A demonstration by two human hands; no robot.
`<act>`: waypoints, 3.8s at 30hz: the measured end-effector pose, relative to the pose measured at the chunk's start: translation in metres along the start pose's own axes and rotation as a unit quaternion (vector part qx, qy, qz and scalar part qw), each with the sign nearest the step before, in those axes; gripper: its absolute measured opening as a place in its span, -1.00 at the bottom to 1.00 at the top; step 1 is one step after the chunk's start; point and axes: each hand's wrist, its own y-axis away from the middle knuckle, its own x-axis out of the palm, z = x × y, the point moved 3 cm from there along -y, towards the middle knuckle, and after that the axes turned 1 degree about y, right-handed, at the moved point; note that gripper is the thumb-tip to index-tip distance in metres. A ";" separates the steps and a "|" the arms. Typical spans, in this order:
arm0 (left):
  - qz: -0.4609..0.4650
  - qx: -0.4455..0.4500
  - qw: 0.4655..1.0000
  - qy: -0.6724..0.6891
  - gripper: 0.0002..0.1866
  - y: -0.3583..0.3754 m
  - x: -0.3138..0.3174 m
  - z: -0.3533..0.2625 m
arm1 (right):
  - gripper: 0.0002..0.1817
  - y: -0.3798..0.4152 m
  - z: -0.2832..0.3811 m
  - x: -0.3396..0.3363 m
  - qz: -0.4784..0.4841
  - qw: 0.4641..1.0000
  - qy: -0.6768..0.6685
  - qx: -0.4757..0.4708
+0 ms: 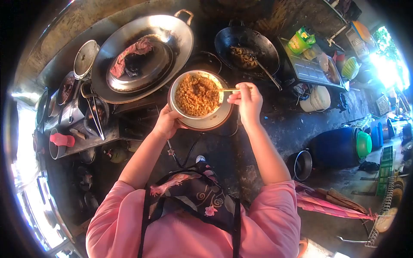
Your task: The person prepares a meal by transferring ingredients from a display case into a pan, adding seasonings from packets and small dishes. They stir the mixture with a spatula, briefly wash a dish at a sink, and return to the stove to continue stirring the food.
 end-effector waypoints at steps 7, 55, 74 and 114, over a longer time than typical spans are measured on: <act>-0.013 -0.011 1.000 0.018 -0.58 -0.031 0.019 -0.006 | -0.80 -0.041 0.005 -0.029 -0.076 0.994 -0.073 0.023; -0.206 0.126 0.961 0.133 -0.60 0.018 0.011 -0.007 | -0.79 -0.116 0.071 0.017 0.160 0.973 -0.039 -0.163; -0.556 0.307 0.767 0.091 -0.48 0.012 0.170 -0.024 | -0.38 -0.257 -0.047 0.098 0.540 0.801 -0.090 0.243; -0.565 0.500 0.657 -0.012 -0.55 -0.047 0.145 -0.253 | -0.31 -0.394 0.182 0.613 0.621 0.779 -0.066 -0.055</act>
